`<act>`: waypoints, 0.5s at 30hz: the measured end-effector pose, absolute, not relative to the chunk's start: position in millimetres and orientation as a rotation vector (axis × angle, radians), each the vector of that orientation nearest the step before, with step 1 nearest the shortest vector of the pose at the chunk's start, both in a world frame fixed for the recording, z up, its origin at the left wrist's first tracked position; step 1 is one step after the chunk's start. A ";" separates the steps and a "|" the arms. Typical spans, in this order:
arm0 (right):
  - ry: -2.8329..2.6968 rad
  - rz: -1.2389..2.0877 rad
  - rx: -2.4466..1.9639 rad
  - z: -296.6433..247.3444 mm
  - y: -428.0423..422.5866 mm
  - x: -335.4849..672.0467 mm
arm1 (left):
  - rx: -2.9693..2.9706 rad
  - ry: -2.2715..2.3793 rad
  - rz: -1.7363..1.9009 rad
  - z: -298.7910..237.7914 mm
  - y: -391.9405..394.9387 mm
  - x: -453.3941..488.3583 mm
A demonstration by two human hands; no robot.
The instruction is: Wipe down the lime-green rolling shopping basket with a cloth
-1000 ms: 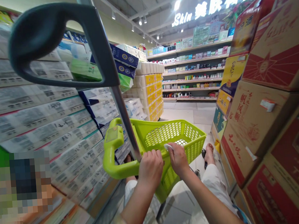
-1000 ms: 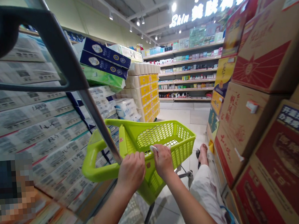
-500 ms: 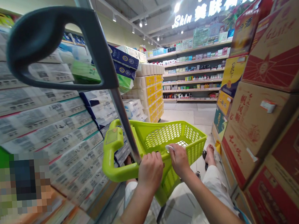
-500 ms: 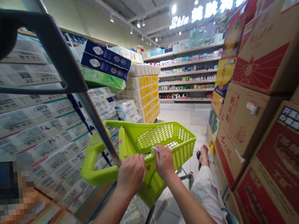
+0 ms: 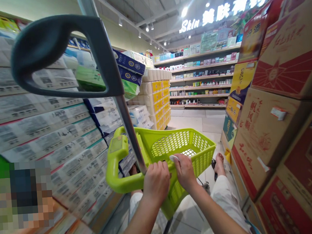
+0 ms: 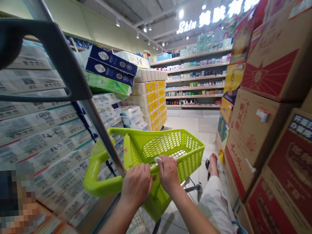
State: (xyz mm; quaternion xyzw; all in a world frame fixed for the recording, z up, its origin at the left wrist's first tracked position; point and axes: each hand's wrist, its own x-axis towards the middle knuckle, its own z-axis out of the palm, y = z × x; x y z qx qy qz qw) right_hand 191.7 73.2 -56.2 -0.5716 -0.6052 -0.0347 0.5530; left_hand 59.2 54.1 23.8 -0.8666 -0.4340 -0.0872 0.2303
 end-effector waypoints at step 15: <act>-1.404 -0.059 -1.334 -57.9 69.6 186.6 | -2.398 -1.206 -0.211 25.0 51.5 59.4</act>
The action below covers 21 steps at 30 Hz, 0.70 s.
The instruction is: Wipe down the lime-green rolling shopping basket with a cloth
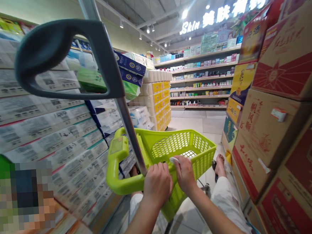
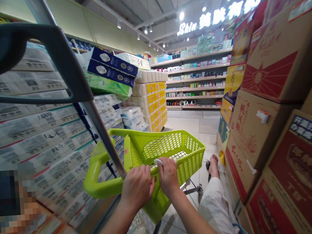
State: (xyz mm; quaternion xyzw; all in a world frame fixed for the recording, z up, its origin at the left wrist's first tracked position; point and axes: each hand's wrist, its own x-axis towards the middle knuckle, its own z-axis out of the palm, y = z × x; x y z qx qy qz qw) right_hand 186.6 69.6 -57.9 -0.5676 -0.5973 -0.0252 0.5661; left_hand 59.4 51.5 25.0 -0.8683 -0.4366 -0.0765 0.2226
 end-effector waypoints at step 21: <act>-1.488 0.001 -1.273 -55.3 66.4 174.1 | -2.379 -1.170 -0.224 22.7 52.5 57.5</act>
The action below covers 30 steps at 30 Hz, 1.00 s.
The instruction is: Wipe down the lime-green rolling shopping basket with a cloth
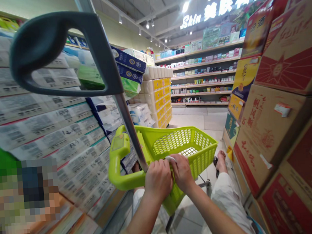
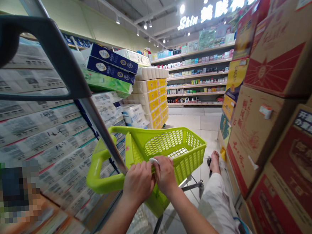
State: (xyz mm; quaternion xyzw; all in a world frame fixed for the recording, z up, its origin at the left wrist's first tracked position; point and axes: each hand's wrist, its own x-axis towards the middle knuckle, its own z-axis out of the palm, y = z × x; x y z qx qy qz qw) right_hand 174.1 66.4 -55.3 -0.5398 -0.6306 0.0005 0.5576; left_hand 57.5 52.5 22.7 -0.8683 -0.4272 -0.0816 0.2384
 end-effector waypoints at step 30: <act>-1.528 0.034 -1.281 -42.1 46.5 157.8 | -2.341 -1.142 -0.261 23.8 34.5 46.2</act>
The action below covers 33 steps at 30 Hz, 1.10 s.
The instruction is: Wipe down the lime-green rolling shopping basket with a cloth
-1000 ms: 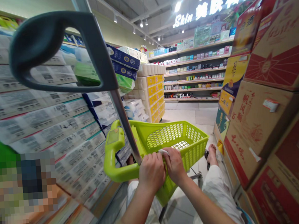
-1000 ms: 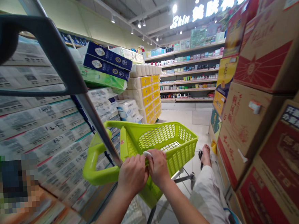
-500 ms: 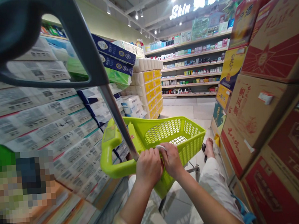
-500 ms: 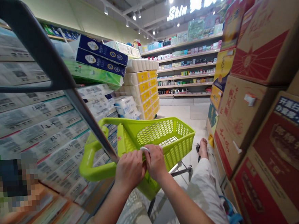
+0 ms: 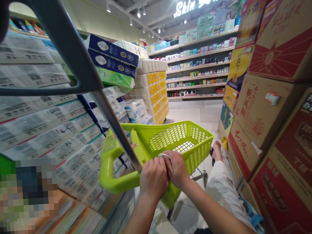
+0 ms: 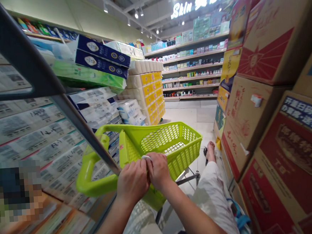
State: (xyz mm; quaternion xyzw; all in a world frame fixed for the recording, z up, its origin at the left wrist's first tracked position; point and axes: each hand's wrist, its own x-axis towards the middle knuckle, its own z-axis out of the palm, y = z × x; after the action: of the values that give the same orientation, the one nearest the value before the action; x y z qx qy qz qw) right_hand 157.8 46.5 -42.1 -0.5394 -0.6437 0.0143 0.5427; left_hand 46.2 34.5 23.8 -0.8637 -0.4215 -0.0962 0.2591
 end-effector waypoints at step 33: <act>-1.526 -0.022 -1.364 -53.6 42.9 192.7 | -2.355 -1.208 -0.283 29.3 20.9 46.4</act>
State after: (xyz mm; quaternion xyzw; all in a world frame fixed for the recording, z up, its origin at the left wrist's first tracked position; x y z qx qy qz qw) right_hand 192.7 42.9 -53.6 -0.5690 -0.6367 -0.0090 0.5203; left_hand 46.4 20.9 29.3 -0.8594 -0.4407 -0.1033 0.2378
